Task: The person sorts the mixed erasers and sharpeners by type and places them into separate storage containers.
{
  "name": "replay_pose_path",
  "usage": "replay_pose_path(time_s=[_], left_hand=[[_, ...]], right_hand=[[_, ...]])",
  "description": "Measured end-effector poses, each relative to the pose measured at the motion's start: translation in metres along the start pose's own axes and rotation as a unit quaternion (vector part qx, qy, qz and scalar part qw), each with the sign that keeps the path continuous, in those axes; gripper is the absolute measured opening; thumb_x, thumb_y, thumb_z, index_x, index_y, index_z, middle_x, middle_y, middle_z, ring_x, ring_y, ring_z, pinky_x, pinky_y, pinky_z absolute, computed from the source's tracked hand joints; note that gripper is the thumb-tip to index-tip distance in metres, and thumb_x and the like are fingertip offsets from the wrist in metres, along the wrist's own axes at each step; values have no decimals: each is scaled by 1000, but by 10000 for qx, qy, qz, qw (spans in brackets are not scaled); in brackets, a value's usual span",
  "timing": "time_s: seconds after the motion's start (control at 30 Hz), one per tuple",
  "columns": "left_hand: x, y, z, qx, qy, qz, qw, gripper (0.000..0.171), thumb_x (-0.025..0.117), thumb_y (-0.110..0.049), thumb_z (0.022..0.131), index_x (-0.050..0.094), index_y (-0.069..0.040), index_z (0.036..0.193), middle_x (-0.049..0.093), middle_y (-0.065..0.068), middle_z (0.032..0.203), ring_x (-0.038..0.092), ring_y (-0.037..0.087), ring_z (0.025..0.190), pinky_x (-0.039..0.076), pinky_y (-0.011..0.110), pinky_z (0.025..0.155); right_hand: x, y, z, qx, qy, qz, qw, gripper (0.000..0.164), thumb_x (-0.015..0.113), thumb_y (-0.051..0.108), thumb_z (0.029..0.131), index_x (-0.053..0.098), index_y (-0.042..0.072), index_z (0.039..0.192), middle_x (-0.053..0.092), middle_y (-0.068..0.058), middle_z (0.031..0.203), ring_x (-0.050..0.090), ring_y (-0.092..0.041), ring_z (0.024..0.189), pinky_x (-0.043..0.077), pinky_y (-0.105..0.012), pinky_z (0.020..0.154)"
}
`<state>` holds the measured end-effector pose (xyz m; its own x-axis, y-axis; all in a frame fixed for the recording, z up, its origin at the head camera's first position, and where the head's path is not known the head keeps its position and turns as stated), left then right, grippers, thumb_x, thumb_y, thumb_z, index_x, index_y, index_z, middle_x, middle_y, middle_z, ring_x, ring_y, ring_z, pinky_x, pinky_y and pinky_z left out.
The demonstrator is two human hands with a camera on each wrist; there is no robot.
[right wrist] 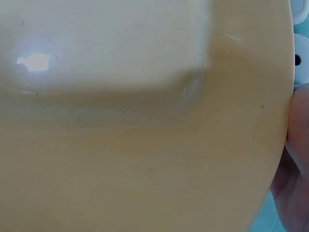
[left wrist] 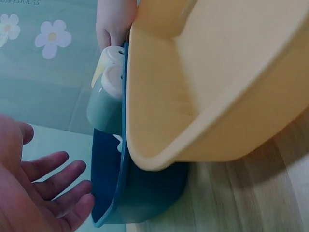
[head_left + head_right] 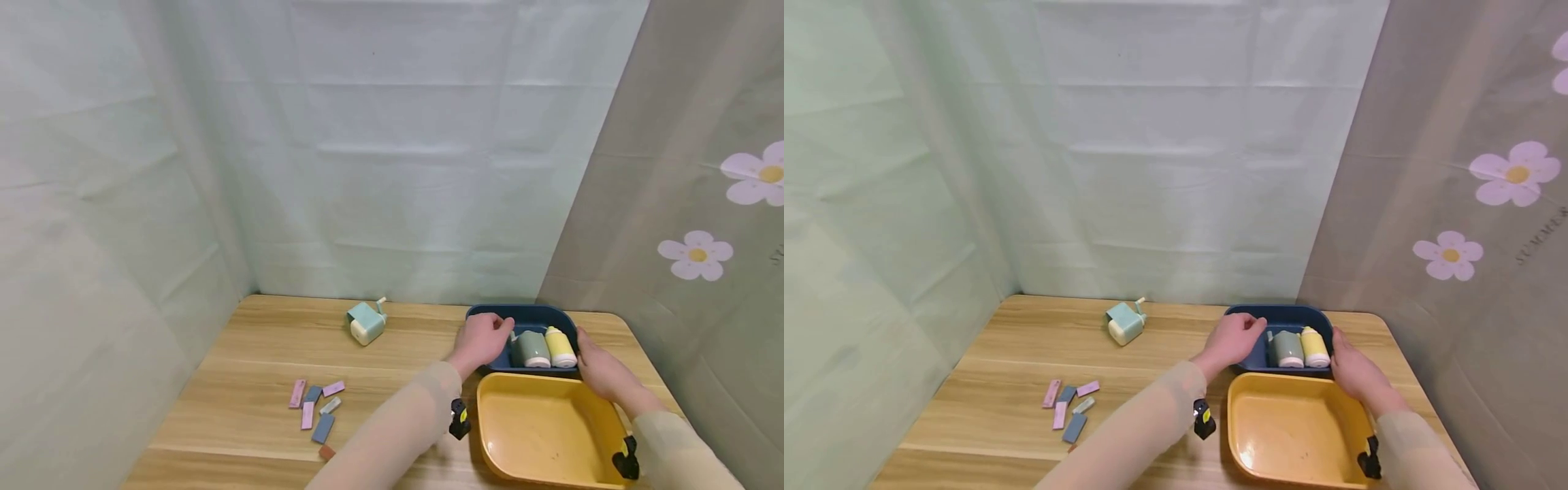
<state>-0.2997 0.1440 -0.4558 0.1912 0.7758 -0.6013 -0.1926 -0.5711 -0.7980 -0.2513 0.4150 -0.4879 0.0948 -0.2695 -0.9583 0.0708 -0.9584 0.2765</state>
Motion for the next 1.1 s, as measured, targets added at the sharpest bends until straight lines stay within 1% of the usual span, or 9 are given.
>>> replay_pose_path(time_s=[0.27,0.47,0.6,0.7,0.8,0.87,0.93,1.03,1.1], left_hand=[[-11,1,-3,441,194,-26,9988,39,56,-51,109,79,-20,119,71,-12,101,62,7,88,56,28,83],[-24,2,-8,713,335,-15,9969,40,55,-50,110,78,-19,123,72,-11,105,62,8,93,56,28,86],[-33,6,-10,870,368,9,9955,41,54,-48,111,78,-18,126,73,-9,112,64,9,97,57,28,89],[-39,12,-11,1006,385,26,9942,42,53,-48,112,77,-18,127,74,-8,115,65,9,100,57,28,91],[-46,18,-12,1181,397,-43,9922,40,53,-46,112,78,-18,125,74,-9,112,65,8,98,56,28,91],[-52,23,-14,1273,398,-133,9910,38,53,-44,112,79,-17,121,74,-7,106,64,8,92,55,28,86],[-58,28,-15,1316,411,-226,9902,39,52,-44,113,79,-16,120,74,-4,105,63,9,87,55,29,82],[-67,39,-16,1320,372,-261,9902,41,51,-44,113,78,-16,125,76,-2,110,66,9,92,55,31,85],[-72,47,-16,1295,325,-221,9908,42,50,-43,113,76,-15,130,76,-2,118,68,11,102,56,34,91]], right_hand=[[-1,-6,0,136,53,70,9999,65,36,18,114,10,-23,158,21,-48,160,32,-65,143,26,-74,116],[-2,-8,-1,141,85,78,9998,66,36,19,115,8,-23,158,20,-48,160,30,-66,144,25,-74,117],[-3,-7,0,92,47,26,9999,65,35,19,115,10,-24,157,21,-48,159,32,-66,143,27,-74,116],[-4,-5,-1,129,91,37,9999,66,35,19,115,9,-24,157,21,-49,159,32,-66,143,27,-74,116],[-4,-5,-1,168,122,61,9998,66,35,20,116,8,-23,158,21,-49,159,31,-66,143,27,-74,116],[-5,-5,-1,176,126,69,9997,67,35,21,116,8,-23,158,20,-49,159,31,-66,144,26,-74,116],[-5,-5,-2,168,109,84,9998,67,35,22,116,8,-23,158,21,-49,159,31,-66,143,26,-74,116],[-4,-5,-3,161,97,91,9998,67,34,22,116,8,-23,158,21,-48,159,31,-66,143,26,-74,116],[-4,-5,-3,156,81,95,9998,66,34,21,116,9,-23,158,22,-49,159,31,-66,143,27,-74,116]])
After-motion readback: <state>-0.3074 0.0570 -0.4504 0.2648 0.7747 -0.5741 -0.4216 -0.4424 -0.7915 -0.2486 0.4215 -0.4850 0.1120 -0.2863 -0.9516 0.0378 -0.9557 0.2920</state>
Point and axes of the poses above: each hand's wrist, its own z-axis towards the middle knuckle, its own x-axis out of the palm, y = z × x, the point moved 2 cm from there along z, towards the middle knuckle
